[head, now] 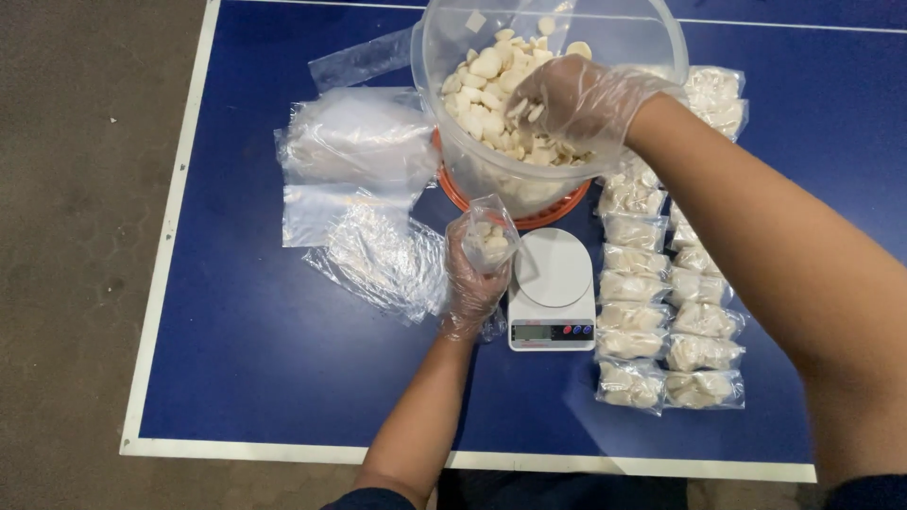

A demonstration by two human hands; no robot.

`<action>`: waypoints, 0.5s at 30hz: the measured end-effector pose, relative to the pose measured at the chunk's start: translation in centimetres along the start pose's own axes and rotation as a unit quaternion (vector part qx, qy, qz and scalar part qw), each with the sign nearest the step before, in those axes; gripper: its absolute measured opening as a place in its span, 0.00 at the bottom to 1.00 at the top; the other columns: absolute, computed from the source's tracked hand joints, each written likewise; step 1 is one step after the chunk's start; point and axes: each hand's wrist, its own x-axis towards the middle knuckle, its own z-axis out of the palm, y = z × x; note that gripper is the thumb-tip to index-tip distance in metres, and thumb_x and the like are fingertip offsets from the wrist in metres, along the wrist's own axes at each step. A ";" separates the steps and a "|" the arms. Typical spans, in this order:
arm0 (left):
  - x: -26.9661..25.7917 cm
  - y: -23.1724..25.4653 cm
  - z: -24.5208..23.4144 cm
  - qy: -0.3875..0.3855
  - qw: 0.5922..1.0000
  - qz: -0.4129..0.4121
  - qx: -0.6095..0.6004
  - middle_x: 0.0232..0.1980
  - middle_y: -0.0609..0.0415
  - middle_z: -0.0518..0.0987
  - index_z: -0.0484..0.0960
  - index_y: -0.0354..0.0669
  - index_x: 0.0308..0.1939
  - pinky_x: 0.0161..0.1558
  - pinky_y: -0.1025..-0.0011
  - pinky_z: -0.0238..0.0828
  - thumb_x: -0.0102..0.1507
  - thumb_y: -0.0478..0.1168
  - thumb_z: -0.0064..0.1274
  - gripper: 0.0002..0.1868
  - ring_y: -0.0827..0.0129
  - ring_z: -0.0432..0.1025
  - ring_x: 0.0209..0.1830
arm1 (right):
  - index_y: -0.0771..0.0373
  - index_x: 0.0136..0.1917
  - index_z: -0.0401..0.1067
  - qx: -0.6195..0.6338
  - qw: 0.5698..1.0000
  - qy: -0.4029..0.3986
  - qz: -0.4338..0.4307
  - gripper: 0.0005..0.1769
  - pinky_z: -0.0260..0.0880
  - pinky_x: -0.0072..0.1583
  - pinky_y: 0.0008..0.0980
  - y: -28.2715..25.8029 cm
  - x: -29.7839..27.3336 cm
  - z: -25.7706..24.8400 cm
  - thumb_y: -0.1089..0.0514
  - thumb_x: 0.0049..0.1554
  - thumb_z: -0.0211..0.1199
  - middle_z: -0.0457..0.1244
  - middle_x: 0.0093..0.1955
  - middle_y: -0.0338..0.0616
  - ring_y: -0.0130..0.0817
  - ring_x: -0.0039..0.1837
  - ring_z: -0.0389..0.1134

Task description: Packaging small food items into plastic bags and weighing them on a digital scale.

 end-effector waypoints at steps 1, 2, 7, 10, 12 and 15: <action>0.2 0.0 0.1 -0.003 1.000 -0.001 -0.010 0.61 0.44 0.70 0.64 0.42 0.69 0.62 0.62 0.73 0.58 0.39 0.64 0.38 0.55 0.71 0.61 | 0.57 0.67 0.72 -0.007 0.998 0.034 -0.057 0.22 0.62 0.69 0.51 0.9 0.3 0.0 0.55 0.60 0.63 0.64 0.67 0.54 0.51 0.67 0.65; 0.0 0.2 0.0 -0.005 1.000 -0.002 -0.011 0.61 0.44 0.70 0.64 0.42 0.69 0.62 0.62 0.73 0.58 0.39 0.64 0.38 0.55 0.71 0.61 | 0.57 0.67 0.72 -0.006 0.998 0.033 -0.055 0.22 0.62 0.69 0.51 1.4 -0.1 0.2 0.55 0.60 0.63 0.64 0.67 0.54 0.51 0.67 0.65; 0.3 0.0 0.3 0.005 0.999 0.029 0.019 0.60 0.43 0.71 0.64 0.41 0.69 0.62 0.61 0.71 0.59 0.39 0.63 0.36 0.53 0.71 0.60 | 0.73 0.61 0.75 0.085 0.967 0.207 -0.125 0.24 0.74 0.27 0.29 5.8 1.2 1.9 0.76 0.57 0.44 0.69 0.52 0.68 0.45 0.39 0.76; 0.5 0.6 0.2 -0.006 0.999 0.035 0.002 0.60 0.43 0.71 0.64 0.40 0.69 0.61 0.61 0.73 0.60 0.37 0.62 0.35 0.53 0.72 0.60 | 0.63 0.67 0.72 0.060 0.990 0.112 -0.063 0.20 0.70 0.60 0.40 5.2 -1.1 -0.2 0.58 0.64 0.56 0.67 0.64 0.53 0.46 0.60 0.70; 0.4 0.6 0.4 -0.007 1.000 0.023 -0.015 0.60 0.44 0.72 0.63 0.40 0.69 0.60 0.63 0.74 0.60 0.37 0.62 0.36 0.56 0.72 0.58 | 0.64 0.64 0.74 0.066 0.984 0.142 -0.083 0.16 0.74 0.49 0.33 5.7 -1.0 0.3 0.63 0.64 0.57 0.69 0.59 0.54 0.42 0.53 0.74; 0.4 0.7 0.4 -0.001 1.000 0.024 -0.010 0.59 0.44 0.72 0.64 0.39 0.68 0.60 0.63 0.72 0.60 0.38 0.62 0.35 0.56 0.72 0.57 | 0.69 0.59 0.76 0.159 0.963 0.172 -0.135 0.12 0.78 0.37 0.25 6.4 -1.4 0.9 0.69 0.62 0.60 0.71 0.51 0.57 0.39 0.45 0.76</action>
